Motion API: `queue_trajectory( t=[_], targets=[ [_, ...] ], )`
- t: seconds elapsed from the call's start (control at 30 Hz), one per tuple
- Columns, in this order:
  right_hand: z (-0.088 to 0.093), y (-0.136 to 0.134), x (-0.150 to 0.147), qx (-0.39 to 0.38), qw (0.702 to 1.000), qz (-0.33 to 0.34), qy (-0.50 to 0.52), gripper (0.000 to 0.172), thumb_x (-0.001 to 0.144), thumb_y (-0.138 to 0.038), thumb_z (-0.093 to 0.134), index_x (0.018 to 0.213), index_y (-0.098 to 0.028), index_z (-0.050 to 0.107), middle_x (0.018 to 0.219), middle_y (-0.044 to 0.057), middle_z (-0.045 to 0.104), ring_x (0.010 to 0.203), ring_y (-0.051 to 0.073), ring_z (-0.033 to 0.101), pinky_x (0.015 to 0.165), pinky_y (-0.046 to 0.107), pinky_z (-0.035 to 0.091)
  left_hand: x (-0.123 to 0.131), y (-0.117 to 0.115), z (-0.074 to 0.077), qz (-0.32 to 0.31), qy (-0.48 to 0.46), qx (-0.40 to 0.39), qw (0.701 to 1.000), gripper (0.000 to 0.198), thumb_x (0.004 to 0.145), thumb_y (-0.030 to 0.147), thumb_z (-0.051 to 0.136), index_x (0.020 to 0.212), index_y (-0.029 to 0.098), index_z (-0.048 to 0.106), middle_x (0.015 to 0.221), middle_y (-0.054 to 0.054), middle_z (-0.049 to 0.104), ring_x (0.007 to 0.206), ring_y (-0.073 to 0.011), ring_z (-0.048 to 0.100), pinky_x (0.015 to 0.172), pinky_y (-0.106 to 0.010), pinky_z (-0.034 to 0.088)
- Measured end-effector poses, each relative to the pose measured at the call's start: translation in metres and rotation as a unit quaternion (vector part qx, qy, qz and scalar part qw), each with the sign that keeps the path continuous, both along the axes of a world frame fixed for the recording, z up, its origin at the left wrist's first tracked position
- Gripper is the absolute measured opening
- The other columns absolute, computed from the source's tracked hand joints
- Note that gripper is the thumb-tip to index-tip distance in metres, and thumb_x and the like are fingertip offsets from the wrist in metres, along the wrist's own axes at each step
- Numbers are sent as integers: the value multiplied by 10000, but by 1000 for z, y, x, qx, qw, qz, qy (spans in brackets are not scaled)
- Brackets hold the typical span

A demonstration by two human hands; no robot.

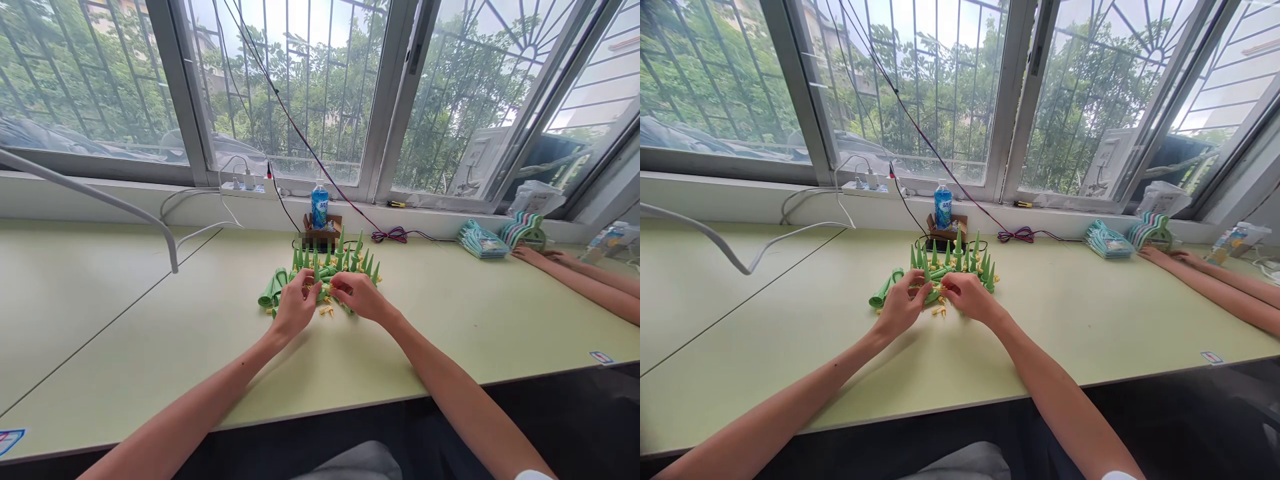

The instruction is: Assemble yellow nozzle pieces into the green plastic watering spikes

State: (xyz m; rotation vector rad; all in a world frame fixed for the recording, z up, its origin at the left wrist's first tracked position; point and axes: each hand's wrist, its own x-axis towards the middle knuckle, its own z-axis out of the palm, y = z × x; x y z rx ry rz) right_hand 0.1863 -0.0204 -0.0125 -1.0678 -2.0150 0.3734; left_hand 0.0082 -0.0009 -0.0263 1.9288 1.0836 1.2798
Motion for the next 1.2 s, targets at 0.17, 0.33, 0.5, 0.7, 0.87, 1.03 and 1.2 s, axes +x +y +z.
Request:
queue_trajectory(
  t=[0.17,0.33,0.5,0.7,0.87,1.03,1.2],
  targets=[
    [-2,0,0,24,1000,1,-6,109,878,-252,561,807,-177,595,735,12,592,616,115,494,605,240,429,0,-1,1,4,4,4,1000,219,858,368,532,983,188,547,892,-42,650,554,-116,580,510,-242,440],
    [-2,-1,-1,10,1000,-1,11,117,878,-250,577,971,-181,592,737,3,619,602,112,519,625,241,452,0,-1,2,3,9,8,1000,225,860,373,531,982,186,550,895,-45,653,535,-108,565,493,-234,424],
    [-2,-2,-1,12,1000,-8,9,169,878,-254,580,1033,-188,579,753,7,634,600,114,525,616,240,453,1,-3,3,-1,11,12,1000,231,862,380,525,978,182,551,890,-50,655,521,-106,554,483,-232,412],
    [-4,-1,-2,5,1000,-11,0,178,892,-282,562,1042,-188,576,756,16,639,594,120,517,612,250,448,0,-4,4,4,16,17,1000,237,854,381,528,976,180,556,877,-51,661,514,-109,560,478,-233,407],
    [-4,-1,-2,3,1000,-4,0,157,895,-265,546,1027,-185,573,728,4,625,577,114,501,606,241,428,-1,-3,3,-1,24,11,1000,244,863,384,514,992,182,558,892,-52,661,501,-102,543,476,-235,410],
    [-4,-2,-2,-10,1000,-1,0,169,909,-275,514,1044,-188,567,707,-5,611,565,114,495,600,241,418,-1,-3,3,4,30,18,999,237,864,373,514,1000,183,559,896,-53,659,547,-118,579,487,-234,407],
    [-3,-3,-3,-9,1000,-2,-4,147,919,-285,499,966,-181,592,681,-4,596,566,115,484,590,241,402,0,-3,3,7,29,22,999,231,858,369,519,990,184,560,891,-52,658,555,-123,589,496,-237,414]
  ],
)
